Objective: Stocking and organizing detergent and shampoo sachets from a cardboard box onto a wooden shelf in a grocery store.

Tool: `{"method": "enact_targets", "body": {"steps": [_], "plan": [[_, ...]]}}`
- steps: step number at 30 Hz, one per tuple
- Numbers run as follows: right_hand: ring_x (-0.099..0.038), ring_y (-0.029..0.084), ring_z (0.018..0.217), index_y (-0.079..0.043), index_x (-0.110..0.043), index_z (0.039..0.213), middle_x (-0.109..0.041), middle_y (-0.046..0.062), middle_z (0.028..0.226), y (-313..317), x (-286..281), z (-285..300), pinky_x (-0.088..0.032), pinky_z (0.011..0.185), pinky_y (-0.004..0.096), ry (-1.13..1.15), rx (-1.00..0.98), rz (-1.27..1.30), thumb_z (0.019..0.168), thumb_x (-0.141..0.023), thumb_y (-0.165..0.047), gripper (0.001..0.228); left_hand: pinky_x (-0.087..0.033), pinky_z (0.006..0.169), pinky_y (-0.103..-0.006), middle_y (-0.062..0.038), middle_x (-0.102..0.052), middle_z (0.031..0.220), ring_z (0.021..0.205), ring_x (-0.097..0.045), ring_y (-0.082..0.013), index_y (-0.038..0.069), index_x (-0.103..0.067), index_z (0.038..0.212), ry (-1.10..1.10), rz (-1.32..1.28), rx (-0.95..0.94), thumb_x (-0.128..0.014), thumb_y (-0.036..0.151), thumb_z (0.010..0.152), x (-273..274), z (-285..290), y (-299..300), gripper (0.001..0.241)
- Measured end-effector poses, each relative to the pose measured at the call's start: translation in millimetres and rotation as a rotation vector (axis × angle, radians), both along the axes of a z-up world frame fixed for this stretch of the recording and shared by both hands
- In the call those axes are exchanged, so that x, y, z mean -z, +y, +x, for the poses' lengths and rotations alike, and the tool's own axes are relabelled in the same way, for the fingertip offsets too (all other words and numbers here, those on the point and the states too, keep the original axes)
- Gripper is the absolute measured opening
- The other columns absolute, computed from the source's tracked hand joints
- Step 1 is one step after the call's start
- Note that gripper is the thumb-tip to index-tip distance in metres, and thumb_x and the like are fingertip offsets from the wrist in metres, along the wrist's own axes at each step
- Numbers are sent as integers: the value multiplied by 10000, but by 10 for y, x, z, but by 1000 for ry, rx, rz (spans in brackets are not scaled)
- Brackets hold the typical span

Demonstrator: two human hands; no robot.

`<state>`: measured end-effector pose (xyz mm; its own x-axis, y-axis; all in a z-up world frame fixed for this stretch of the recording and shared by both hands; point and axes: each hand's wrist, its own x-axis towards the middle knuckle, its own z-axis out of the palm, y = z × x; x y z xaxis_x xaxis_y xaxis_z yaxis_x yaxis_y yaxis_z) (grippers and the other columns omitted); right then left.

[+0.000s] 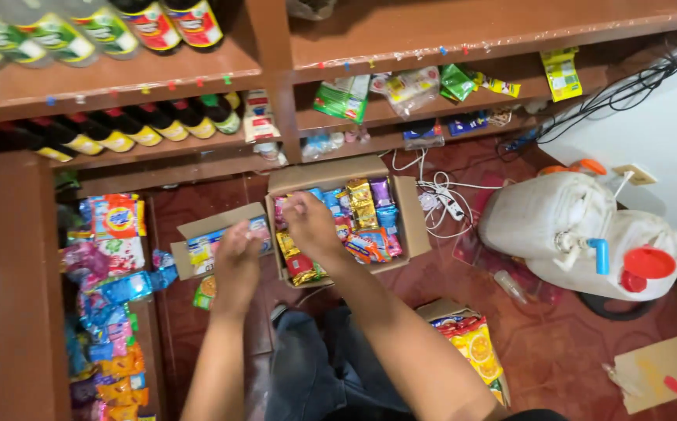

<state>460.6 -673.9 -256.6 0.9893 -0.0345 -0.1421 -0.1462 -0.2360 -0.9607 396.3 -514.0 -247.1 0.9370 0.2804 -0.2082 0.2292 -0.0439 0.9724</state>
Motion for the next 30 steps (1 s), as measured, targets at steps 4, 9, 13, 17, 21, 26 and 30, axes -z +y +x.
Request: {"method": "enact_targets", "body": {"steps": [4, 9, 13, 17, 21, 26, 30], "plan": [[-654, 126, 836, -47, -669, 1019, -706, 70, 911, -476, 366, -79, -551, 758, 311, -158, 37, -15, 974, -668, -153, 115, -512, 1011, -344, -191, -691, 1286, 1181, -657, -249, -46, -591, 1334, 88, -91, 55, -693, 188, 962, 508, -12, -374, 451], [-690, 156, 807, -58, -681, 1024, -717, 79, 871, -947, 1070, -213, -562, 741, 332, 114, 111, -172, 945, -675, -156, 126, -528, 973, -341, -169, -678, 1290, 1176, -671, -242, -26, -574, 1332, 220, -87, 112, -682, 202, 941, 1028, -35, -696, 465], [-664, 156, 788, -48, -685, 972, -720, 77, 854, -1209, 1668, -331, -539, 724, 323, 281, 157, -177, 938, -686, -149, 106, -530, 970, -366, -165, -710, 1235, 1165, -670, -268, 9, -643, 1283, 312, 108, 201, -696, 289, 932, 1483, -63, -846, 452], [-590, 124, 726, -61, -685, 982, -693, 66, 824, -1549, 2205, -575, -498, 651, 301, 558, 306, -117, 975, -633, -156, 109, -553, 854, -466, -203, -743, 1124, 1003, -708, -383, 67, -590, 1335, 688, -162, 208, -663, 361, 905, 1922, -133, -1119, 525], [-639, 124, 780, -42, -687, 972, -712, 58, 861, -1989, 3118, -926, -533, 718, 286, 494, 304, -157, 961, -647, -143, 109, -518, 975, -382, -173, -703, 1237, 1161, -675, -287, 14, -626, 1284, 379, 144, 322, -683, 403, 929, 2845, -466, -1318, 529], [-687, 145, 885, -29, -660, 1045, -734, 62, 923, -2507, 4229, -1213, -545, 812, 299, 547, 281, -255, 932, -639, -151, 167, -528, 992, -379, -164, -708, 1247, 1181, -687, -284, 49, -641, 1291, 566, 108, 340, -664, 416, 920, 3567, -601, -1578, 523], [-701, 152, 932, -50, -638, 1096, -743, 61, 972, -2864, 4858, -1150, -531, 856, 302, 728, 287, -314, 912, -681, -199, 241, -490, 1007, -417, -192, -673, 1288, 1198, -647, -321, 30, -610, 1301, 578, 60, 391, -668, 366, 938, 4391, -890, -1810, 497]]}}
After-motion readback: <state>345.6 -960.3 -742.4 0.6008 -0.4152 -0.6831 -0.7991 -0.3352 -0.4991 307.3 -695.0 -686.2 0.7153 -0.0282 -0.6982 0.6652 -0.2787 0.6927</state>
